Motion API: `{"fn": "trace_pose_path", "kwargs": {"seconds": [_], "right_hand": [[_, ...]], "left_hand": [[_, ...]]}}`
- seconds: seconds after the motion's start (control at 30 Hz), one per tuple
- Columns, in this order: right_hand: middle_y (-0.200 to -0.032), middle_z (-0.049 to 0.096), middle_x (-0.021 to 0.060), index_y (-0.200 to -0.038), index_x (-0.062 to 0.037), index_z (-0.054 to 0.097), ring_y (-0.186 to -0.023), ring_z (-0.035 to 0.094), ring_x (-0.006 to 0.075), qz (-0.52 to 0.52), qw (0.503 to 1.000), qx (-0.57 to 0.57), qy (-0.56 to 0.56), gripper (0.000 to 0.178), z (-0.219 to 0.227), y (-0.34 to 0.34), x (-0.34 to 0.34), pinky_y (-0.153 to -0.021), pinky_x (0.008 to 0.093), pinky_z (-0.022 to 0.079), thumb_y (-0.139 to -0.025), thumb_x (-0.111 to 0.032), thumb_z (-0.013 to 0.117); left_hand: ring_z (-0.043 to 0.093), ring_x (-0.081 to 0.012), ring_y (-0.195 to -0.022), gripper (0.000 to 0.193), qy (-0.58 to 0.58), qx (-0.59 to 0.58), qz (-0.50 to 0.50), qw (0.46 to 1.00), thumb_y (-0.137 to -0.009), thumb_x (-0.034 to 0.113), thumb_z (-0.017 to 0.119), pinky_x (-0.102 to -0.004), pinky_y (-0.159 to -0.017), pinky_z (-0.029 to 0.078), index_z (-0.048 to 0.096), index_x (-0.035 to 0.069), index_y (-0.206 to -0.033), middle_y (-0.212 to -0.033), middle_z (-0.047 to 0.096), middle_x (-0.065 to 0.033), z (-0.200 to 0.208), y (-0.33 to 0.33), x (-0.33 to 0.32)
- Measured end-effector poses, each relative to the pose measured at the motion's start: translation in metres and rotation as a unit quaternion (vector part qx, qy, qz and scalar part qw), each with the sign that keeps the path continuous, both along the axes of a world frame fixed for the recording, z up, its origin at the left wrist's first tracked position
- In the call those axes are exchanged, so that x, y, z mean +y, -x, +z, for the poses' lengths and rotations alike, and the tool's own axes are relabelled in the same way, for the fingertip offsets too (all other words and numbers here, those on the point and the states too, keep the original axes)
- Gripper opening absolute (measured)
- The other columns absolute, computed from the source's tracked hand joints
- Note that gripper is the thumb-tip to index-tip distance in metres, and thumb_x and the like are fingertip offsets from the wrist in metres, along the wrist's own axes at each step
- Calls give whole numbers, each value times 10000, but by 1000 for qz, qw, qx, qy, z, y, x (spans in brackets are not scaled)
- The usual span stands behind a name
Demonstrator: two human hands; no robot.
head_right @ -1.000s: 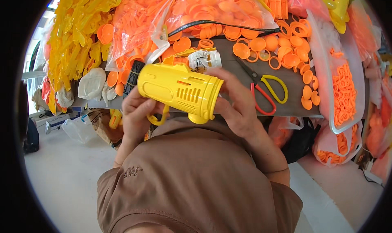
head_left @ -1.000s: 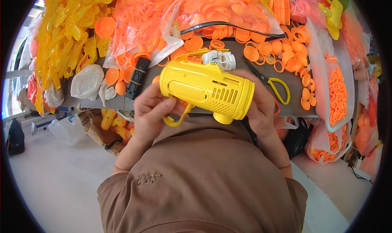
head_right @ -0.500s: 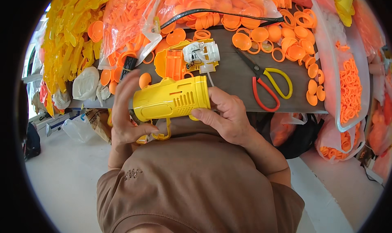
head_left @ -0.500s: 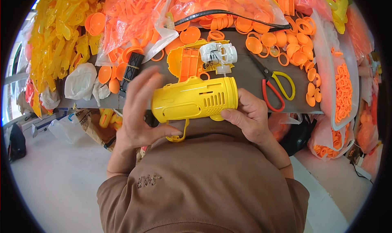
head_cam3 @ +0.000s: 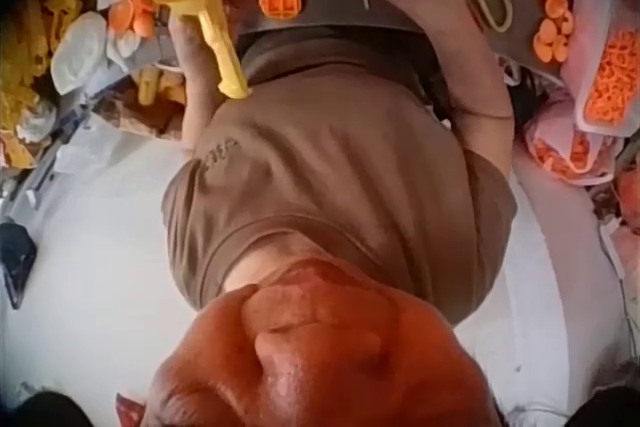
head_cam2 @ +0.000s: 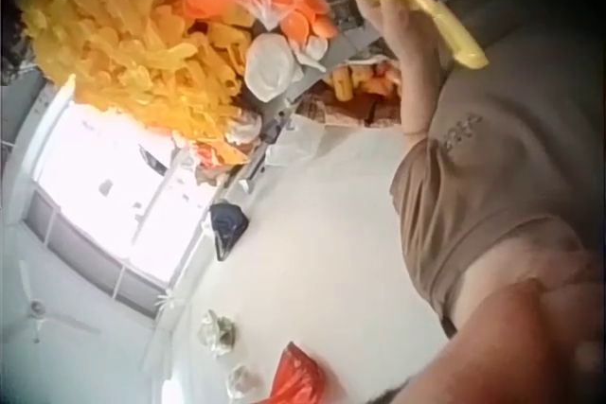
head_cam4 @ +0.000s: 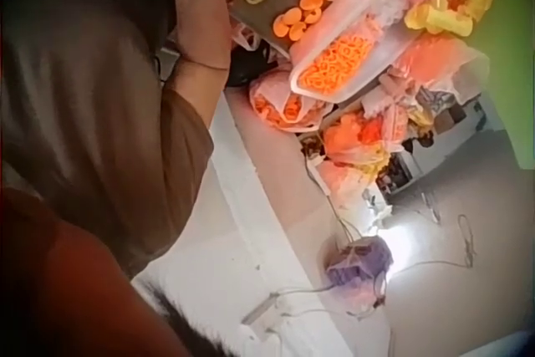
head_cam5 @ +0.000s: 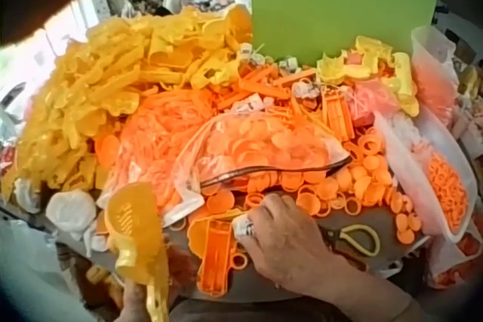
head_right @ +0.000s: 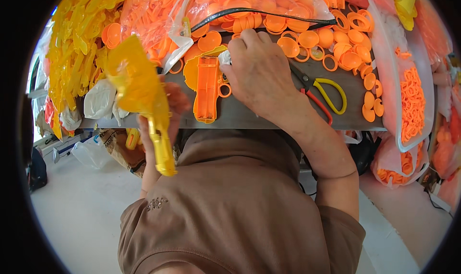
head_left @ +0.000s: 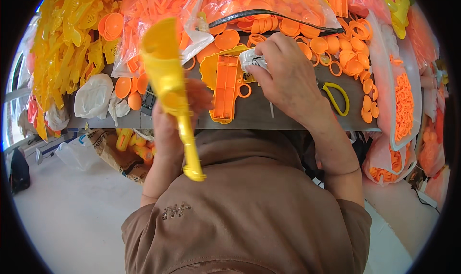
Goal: Assembling and inspecting yellow and orange plastic toy components at a factory workbench.
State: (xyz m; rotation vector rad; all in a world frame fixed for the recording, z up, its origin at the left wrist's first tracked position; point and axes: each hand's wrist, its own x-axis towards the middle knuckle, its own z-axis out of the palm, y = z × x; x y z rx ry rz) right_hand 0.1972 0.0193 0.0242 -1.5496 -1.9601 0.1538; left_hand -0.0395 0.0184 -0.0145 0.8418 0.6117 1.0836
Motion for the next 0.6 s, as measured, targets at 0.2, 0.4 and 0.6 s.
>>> {"fn": "trace_pose_path", "kwargs": {"seconds": [0.2, 0.4, 0.6], "right_hand": [[-894, 491, 112, -900, -17, 523, -864, 520, 290, 17, 995, -58, 75, 161, -2, -2, 5, -716, 382, 432, -787, -99, 602], [-846, 497, 92, -862, -27, 531, -809, 523, 276, 22, 996, -65, 62, 128, -9, -3, 8, -675, 379, 436, -760, -63, 599], [-780, 497, 74, -799, -29, 529, -745, 521, 262, 34, 997, -61, -30, 107, -18, 0, 7, -623, 359, 432, -724, 1, 598]], "left_hand": [[538, -326, -1110, 695, -21, 38, -23, 999, -832, 438, 628, -463, -955, 424, 376, -7, -1301, -1187, 527, -191, -7, -21, 1], [517, -368, -1130, 666, -18, 49, -23, 998, -837, 402, 630, -481, -997, 390, 379, -26, -1282, -1204, 509, -220, -3, -23, 4], [518, -361, -1134, 645, -8, 44, -19, 999, -836, 373, 628, -486, -1004, 384, 382, -26, -1279, -1199, 512, -219, -4, -25, 3]]}}
